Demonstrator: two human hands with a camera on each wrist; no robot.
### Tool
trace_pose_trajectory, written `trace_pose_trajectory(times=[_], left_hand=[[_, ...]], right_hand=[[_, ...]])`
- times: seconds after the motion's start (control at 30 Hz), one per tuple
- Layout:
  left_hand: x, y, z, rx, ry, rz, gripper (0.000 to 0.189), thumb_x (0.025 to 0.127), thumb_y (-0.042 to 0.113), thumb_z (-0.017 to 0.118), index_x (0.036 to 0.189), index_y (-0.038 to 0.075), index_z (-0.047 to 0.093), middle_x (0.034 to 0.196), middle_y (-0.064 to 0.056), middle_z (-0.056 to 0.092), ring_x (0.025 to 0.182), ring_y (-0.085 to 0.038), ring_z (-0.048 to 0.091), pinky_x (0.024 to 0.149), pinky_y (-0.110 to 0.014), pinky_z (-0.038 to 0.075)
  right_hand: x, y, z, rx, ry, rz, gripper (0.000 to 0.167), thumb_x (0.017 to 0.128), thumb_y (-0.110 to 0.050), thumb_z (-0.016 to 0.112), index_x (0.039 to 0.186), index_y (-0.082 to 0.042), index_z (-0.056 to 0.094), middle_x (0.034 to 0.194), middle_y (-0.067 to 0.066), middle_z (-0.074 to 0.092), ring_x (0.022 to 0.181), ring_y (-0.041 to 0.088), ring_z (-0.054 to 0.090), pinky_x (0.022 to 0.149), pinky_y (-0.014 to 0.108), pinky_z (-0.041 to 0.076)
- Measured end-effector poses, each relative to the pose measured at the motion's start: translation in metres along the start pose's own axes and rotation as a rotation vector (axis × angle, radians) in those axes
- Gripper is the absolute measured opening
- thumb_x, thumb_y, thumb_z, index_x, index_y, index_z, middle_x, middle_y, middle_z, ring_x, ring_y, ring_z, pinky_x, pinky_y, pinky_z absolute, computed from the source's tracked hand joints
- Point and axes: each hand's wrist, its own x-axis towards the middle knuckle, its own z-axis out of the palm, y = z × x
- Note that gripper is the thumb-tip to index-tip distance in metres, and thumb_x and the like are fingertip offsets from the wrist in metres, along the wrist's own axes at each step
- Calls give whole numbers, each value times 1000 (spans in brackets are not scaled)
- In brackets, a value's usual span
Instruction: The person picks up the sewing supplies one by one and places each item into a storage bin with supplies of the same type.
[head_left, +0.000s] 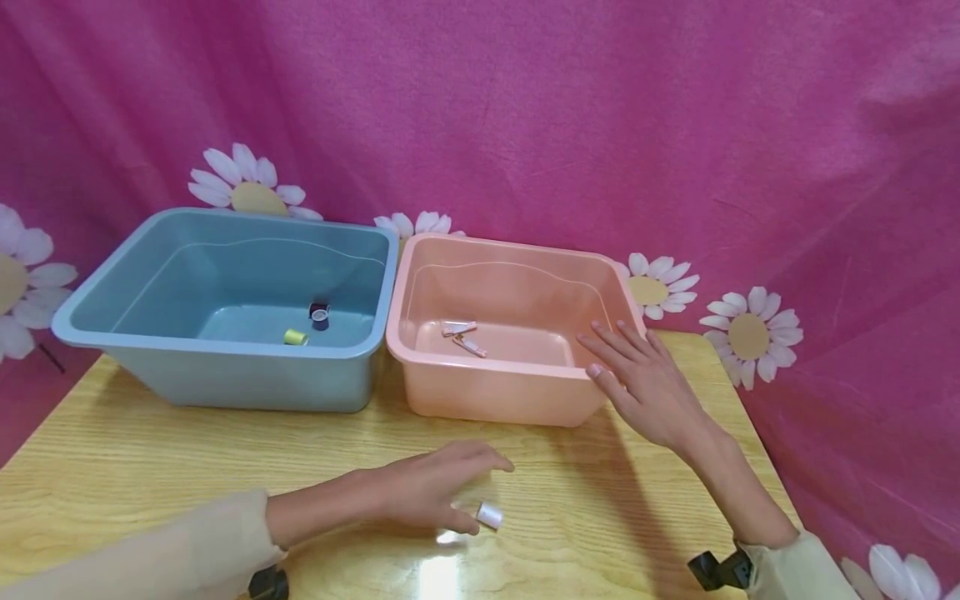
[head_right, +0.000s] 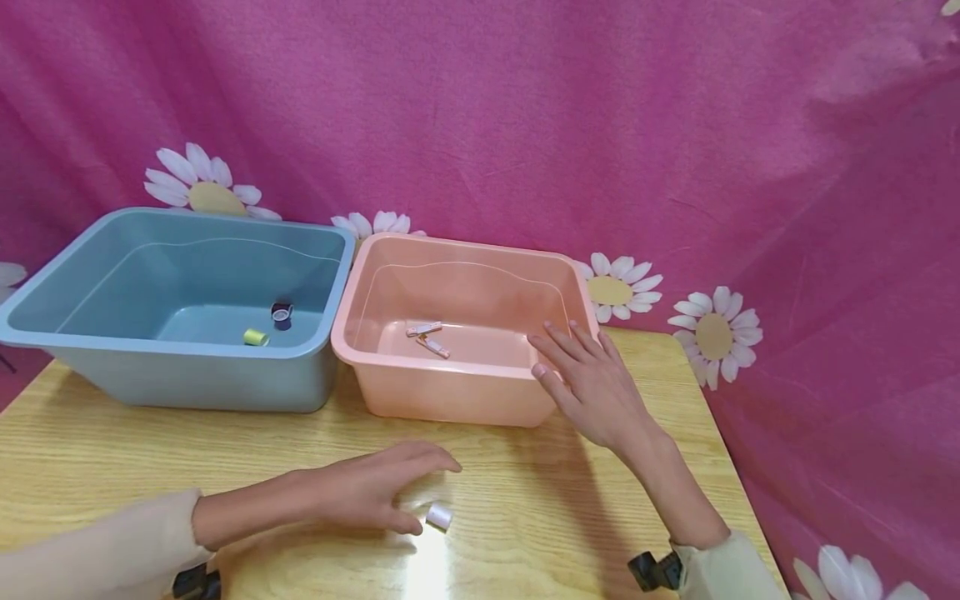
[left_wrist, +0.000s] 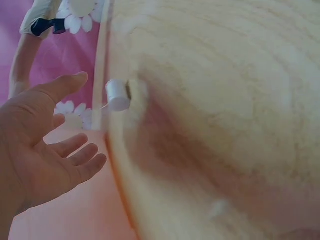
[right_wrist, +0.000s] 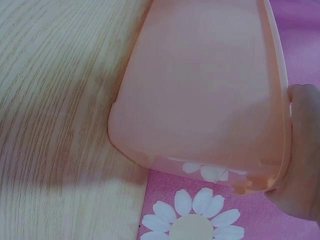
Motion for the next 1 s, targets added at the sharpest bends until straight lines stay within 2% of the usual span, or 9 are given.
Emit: trace_pose_trajectory(times=[0.27,0.53,0.67,0.87,1.0], left_hand=[[4,-6,15,-17,-60,1,65,89,21,78,145,14,46,140,1,50,130,-13,44,106,-30,39],[9,-10,22,-37,-128,-5,61,92,22,73,146,18,46,141,3,48,130,-14,43,101,-31,43],[12,-12,25,-8,-102,10,53,92,20,71,142,18,50,134,3,52,122,-11,46,93,-26,44],[17,-14,28,115,-30,53,32,89,17,73,119,14,64,113,5,60,103,-8,51,86,-18,43],[17,-16,28,123,-19,75,19,91,16,72,110,15,67,106,7,61,96,-6,51,82,-17,42]], right_hand=[[-1,0,0,5,6,-1,48,106,-36,46,148,-15,50,154,11,42,144,41,27,113,65,14],[0,1,0,-5,11,-16,47,106,-35,45,148,-14,50,153,12,42,144,41,27,112,65,16],[0,1,0,-7,13,-19,47,106,-35,46,148,-15,50,154,11,41,144,41,28,111,66,17],[0,0,0,-3,15,-20,47,106,-36,46,148,-15,50,154,10,42,144,41,28,111,66,17],[0,0,0,-1,18,-22,47,106,-35,46,147,-14,51,154,11,42,144,41,28,111,66,17]])
